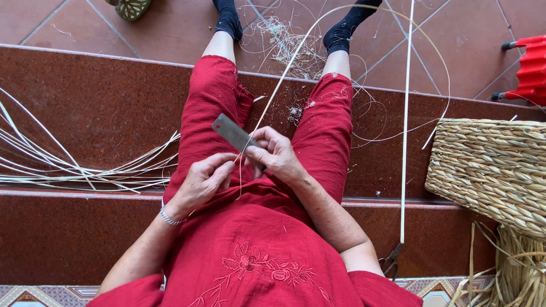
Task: The person sits cross-legged on a tiled floor and uses a knife to shave thin strips from bamboo rods. They hold each rod with one hand and draw the knife along its length to remove fine shavings, repeating the process on multiple rods.
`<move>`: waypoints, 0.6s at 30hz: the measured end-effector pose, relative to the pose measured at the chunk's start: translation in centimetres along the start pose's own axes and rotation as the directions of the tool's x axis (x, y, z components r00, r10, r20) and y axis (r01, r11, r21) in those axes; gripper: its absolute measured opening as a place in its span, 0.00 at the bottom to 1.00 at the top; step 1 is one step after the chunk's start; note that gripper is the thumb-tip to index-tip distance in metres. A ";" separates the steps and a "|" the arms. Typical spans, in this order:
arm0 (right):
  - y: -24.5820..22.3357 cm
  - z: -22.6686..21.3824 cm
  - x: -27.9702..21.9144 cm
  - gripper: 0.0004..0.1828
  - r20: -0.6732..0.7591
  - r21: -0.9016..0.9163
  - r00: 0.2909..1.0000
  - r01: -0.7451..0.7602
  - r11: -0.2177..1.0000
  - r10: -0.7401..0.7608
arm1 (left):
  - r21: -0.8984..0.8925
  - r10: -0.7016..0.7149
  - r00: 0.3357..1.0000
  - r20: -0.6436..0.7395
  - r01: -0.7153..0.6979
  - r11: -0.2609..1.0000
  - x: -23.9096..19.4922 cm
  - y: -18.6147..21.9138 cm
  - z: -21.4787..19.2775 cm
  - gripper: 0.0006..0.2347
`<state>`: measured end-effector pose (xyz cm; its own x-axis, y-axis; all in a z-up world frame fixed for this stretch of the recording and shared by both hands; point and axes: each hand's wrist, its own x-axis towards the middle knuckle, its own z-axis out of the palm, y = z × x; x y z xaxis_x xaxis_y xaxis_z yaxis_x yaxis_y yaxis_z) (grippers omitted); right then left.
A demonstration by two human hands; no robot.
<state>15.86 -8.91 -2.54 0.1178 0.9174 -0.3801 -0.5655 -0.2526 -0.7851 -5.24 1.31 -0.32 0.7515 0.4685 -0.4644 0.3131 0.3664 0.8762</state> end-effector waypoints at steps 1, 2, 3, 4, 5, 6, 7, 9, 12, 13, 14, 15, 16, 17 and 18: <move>0.1 0.1 0.0 0.12 0.022 -0.020 1.000 0.005 1.000 -0.005 | -0.032 -0.014 1.000 -0.006 0.013 0.999 0.6 0.1 0.2 0.10; 0.0 0.2 -0.1 0.12 0.043 -0.040 0.999 0.010 0.999 -0.009 | -0.011 0.009 1.000 0.000 -0.009 1.000 0.9 0.2 0.3 0.09; -0.2 0.0 -0.3 0.12 0.006 -0.009 1.000 0.001 1.000 -0.001 | 0.010 0.029 1.000 0.008 -0.030 1.000 1.1 0.2 0.5 0.09; -0.5 -0.3 -0.3 0.11 -0.030 0.023 1.000 -0.007 1.000 0.008 | 0.031 0.049 0.999 0.017 -0.050 0.998 1.1 0.2 0.6 0.09; -0.9 -0.7 -0.2 0.11 -0.064 0.054 0.998 -0.013 0.998 0.016 | 0.032 0.041 0.999 0.028 -0.042 0.999 1.1 0.3 0.5 0.09; -1.4 -1.3 -0.3 0.11 -0.079 0.037 0.997 0.000 0.999 0.003 | 0.033 0.032 0.999 0.038 -0.033 0.999 0.9 0.3 0.4 0.08; -1.9 -1.8 -0.4 0.11 -0.093 0.022 0.996 0.009 1.000 -0.007 | 0.035 0.020 0.999 0.048 -0.021 0.999 0.5 0.3 0.3 0.08; -2.5 -2.2 -0.4 0.10 -0.110 0.034 0.994 0.025 0.999 -0.021 | 0.040 0.066 0.997 0.048 -0.067 0.997 -0.1 0.2 0.2 0.08; -2.8 -2.6 -0.2 0.11 -0.122 0.078 0.992 0.047 0.996 -0.038 | 0.051 0.053 0.998 0.042 -0.055 0.997 -1.1 -0.1 -0.5 0.08; -2.8 -2.7 -0.1 0.11 -0.127 0.066 0.991 0.061 0.996 -0.052 | 0.055 0.036 0.999 0.038 -0.038 0.998 -1.5 -0.2 -0.8 0.08; -2.8 -2.8 0.0 0.11 -0.131 0.054 0.989 0.074 0.996 -0.066 | 0.048 0.029 0.999 0.030 -0.030 0.998 -1.9 -0.3 -1.1 0.08; -2.9 -3.0 0.2 0.11 -0.133 0.052 0.988 0.080 0.995 -0.073 | 0.042 0.022 0.999 0.023 -0.023 0.999 -2.2 -0.5 -1.3 0.08; -2.9 -3.1 0.3 0.11 -0.136 0.050 0.988 0.087 0.995 -0.080 | 0.036 0.015 1.000 0.016 -0.016 0.999 -2.6 -0.6 -1.6 0.08; -2.9 -3.3 0.4 0.11 -0.140 0.047 0.986 0.095 0.994 -0.087 | 0.050 0.019 1.000 0.019 -0.020 0.999 -2.9 -0.8 -1.9 0.08; -2.8 -3.5 0.5 0.11 -0.164 0.047 0.983 0.097 0.994 -0.088 | 0.064 0.022 1.000 0.022 -0.024 0.998 -3.3 -0.9 -2.3 0.08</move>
<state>20.40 -8.87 -2.22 0.2991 0.8733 -0.3846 -0.5892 -0.1479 -0.7943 -9.29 1.29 0.12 0.7707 0.4593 -0.4418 0.3318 0.3026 0.8935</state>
